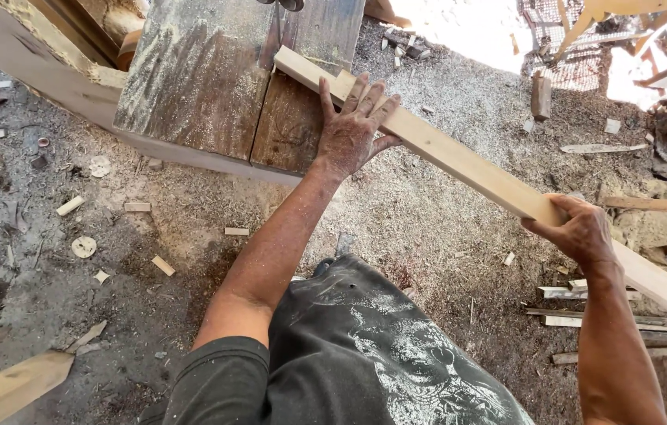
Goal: Marking and cutting notches into wooden planks using a band saw in a workshop environment.
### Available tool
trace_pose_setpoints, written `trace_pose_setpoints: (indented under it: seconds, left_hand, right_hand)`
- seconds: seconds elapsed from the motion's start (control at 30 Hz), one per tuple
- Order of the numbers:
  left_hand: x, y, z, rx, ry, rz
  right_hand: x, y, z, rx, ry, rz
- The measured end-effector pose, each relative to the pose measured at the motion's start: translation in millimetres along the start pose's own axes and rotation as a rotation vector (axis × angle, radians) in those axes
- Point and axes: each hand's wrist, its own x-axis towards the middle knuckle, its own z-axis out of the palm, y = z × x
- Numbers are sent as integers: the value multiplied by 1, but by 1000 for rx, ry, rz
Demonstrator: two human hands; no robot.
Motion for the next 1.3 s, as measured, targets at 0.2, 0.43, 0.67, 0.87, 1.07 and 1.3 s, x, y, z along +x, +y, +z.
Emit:
trace_pose_setpoints:
  seconds: [0.2, 0.43, 0.67, 0.87, 1.07, 1.3]
  left_hand:
    - [-1, -3, 8, 14, 25, 7]
    - [-1, -3, 1, 3, 3, 18]
    - [-7, -7, -8, 17, -30, 44]
    - [-14, -10, -11, -26, -30, 61]
    - [-22, -17, -23, -40, -62, 111]
    - [-35, -33, -34, -114, -72, 190]
  right_hand:
    - [-1, 0, 2, 73, -23, 20]
    - [-11, -7, 3, 38, -22, 13]
    - [-34, -23, 9, 24, 12, 58]
    - [-54, -26, 19, -9, 37, 36]
    - [-87, -61, 27, 33, 82, 68]
    - [-139, -99, 51, 36, 144, 123]
